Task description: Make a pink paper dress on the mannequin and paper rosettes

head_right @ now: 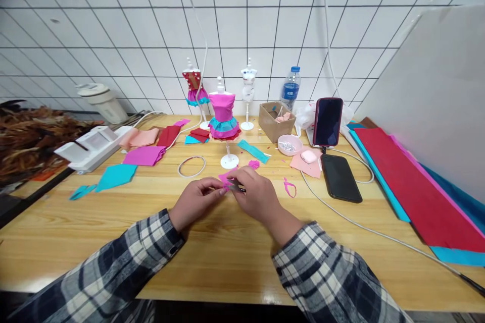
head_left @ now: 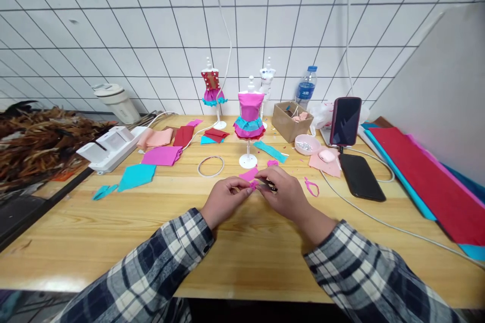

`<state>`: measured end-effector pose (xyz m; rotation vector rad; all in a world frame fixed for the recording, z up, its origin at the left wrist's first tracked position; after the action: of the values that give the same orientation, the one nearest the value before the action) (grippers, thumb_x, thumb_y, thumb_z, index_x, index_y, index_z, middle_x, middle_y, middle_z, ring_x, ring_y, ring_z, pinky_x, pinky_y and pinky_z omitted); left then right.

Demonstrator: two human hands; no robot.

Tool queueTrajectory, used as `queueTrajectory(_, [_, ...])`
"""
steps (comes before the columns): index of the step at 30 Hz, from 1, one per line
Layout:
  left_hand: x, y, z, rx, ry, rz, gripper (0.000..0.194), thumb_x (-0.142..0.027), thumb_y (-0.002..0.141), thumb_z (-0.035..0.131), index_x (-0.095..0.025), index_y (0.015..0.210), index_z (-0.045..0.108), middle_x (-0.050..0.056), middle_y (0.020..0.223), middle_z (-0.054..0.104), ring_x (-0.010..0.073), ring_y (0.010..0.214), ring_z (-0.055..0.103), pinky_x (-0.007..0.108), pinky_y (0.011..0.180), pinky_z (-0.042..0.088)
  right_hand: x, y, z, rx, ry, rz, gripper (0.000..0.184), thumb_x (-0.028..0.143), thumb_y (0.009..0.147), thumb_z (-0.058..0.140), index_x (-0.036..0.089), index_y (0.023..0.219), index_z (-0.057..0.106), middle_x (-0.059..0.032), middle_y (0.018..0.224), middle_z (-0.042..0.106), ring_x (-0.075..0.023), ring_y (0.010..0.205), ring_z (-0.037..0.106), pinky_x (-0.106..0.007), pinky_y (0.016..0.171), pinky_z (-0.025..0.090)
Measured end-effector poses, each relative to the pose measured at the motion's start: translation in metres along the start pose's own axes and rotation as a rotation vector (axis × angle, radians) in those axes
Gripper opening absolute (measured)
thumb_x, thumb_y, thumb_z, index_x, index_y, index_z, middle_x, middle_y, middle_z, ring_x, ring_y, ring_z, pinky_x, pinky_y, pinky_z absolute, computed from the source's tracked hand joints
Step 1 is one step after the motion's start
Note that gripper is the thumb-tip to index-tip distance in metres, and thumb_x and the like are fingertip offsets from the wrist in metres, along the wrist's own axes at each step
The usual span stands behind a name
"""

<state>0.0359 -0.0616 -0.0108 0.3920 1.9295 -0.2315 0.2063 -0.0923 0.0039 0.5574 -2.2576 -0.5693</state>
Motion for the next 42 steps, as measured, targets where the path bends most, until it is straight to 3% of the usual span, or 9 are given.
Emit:
queueTrajectory(3, [0.001,0.001,-0.001,0.011,-0.006,0.011,0.024,-0.036,0.076,0.066,-0.013,0.082,0.071,0.008,0.082,0.071,0.0175,0.074,0.062,0.028,0.071,0.048,-0.002,0.001,-0.005,-0.013,0.134,0.034,0.023,0.019,0.081,0.059,0.020,0.103,0.063,-0.0058,0.099,0.066,-0.0170,0.084,0.061,-0.027,0.072,0.048])
queueTrajectory(5, [0.002,0.000,-0.001,0.035,-0.012,0.016,0.024,-0.037,0.075,0.067,-0.014,0.081,0.070,0.007,0.083,0.071,0.0175,0.075,0.062,0.028,0.071,0.048,-0.010,0.002,-0.007,0.007,0.262,0.190,0.027,0.021,0.080,0.057,0.019,0.106,0.064,-0.0053,0.100,0.067,-0.0129,0.068,0.056,-0.025,0.061,0.044])
queueTrajectory(8, [0.001,-0.001,0.000,0.079,0.018,0.019,0.024,-0.037,0.076,0.067,-0.015,0.082,0.071,0.007,0.083,0.072,0.0181,0.076,0.063,0.029,0.072,0.049,-0.020,0.002,-0.003,0.153,0.392,0.468,0.029,0.032,0.079,0.058,0.016,0.102,0.068,-0.0029,0.086,0.067,-0.0089,0.052,0.043,-0.024,0.052,0.036])
queueTrajectory(12, [-0.002,-0.003,0.002,0.124,0.101,0.087,0.019,-0.034,0.077,0.066,-0.017,0.082,0.072,0.006,0.085,0.072,0.0192,0.081,0.064,0.030,0.078,0.049,-0.018,0.001,0.006,0.300,0.442,0.612,0.031,0.042,0.071,0.066,0.014,0.086,0.071,-0.0001,0.067,0.062,-0.0099,0.056,0.044,-0.023,0.054,0.033])
queueTrajectory(20, [-0.004,-0.003,0.003,0.134,0.148,0.137,0.015,-0.029,0.078,0.063,-0.017,0.080,0.071,0.005,0.083,0.071,0.0187,0.080,0.063,0.029,0.076,0.048,-0.020,-0.003,0.016,0.304,0.632,0.672,0.019,0.035,0.067,0.065,0.017,0.070,0.062,0.0065,0.052,0.047,-0.0077,0.048,0.036,-0.021,0.047,0.026])
queueTrajectory(30, [-0.002,-0.003,0.001,0.141,0.094,0.098,0.017,-0.031,0.079,0.061,-0.016,0.081,0.068,0.005,0.082,0.071,0.0187,0.079,0.063,0.029,0.075,0.049,-0.024,-0.004,0.016,0.244,0.567,0.622,0.025,0.039,0.073,0.064,0.015,0.080,0.069,-0.0001,0.069,0.064,-0.0121,0.063,0.051,-0.024,0.058,0.037])
queueTrajectory(36, [-0.004,-0.002,0.000,0.104,0.075,0.064,0.020,-0.034,0.079,0.062,-0.016,0.085,0.068,0.005,0.082,0.070,0.0179,0.077,0.062,0.029,0.073,0.048,-0.019,-0.004,0.015,0.247,0.491,0.674,0.024,0.039,0.066,0.069,0.015,0.071,0.066,0.0044,0.054,0.051,-0.0092,0.051,0.040,-0.022,0.049,0.030])
queueTrajectory(39, [-0.002,-0.001,0.001,0.066,0.013,0.015,0.030,-0.041,0.079,0.065,-0.016,0.095,0.067,0.006,0.089,0.069,0.0183,0.080,0.062,0.029,0.073,0.048,-0.018,-0.003,0.014,0.150,0.522,0.666,0.023,0.039,0.068,0.066,0.016,0.071,0.065,0.0028,0.058,0.055,-0.0104,0.054,0.042,-0.023,0.052,0.033])
queueTrajectory(42, [-0.002,-0.001,0.002,0.059,0.024,0.067,0.026,-0.041,0.078,0.067,-0.017,0.085,0.069,0.006,0.089,0.067,0.0187,0.084,0.060,0.030,0.078,0.048,-0.014,-0.002,0.016,0.115,0.553,0.651,0.022,0.038,0.069,0.065,0.017,0.072,0.064,0.0019,0.062,0.058,-0.0106,0.055,0.043,-0.024,0.054,0.035])
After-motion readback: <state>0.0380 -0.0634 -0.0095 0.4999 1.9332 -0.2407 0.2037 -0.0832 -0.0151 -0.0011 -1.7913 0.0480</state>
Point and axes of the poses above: each hand's wrist, its own y-axis towards the middle knuckle, its own z-axis out of the palm, x = y × z, the point moved 3 cm from there along y, towards the middle knuckle
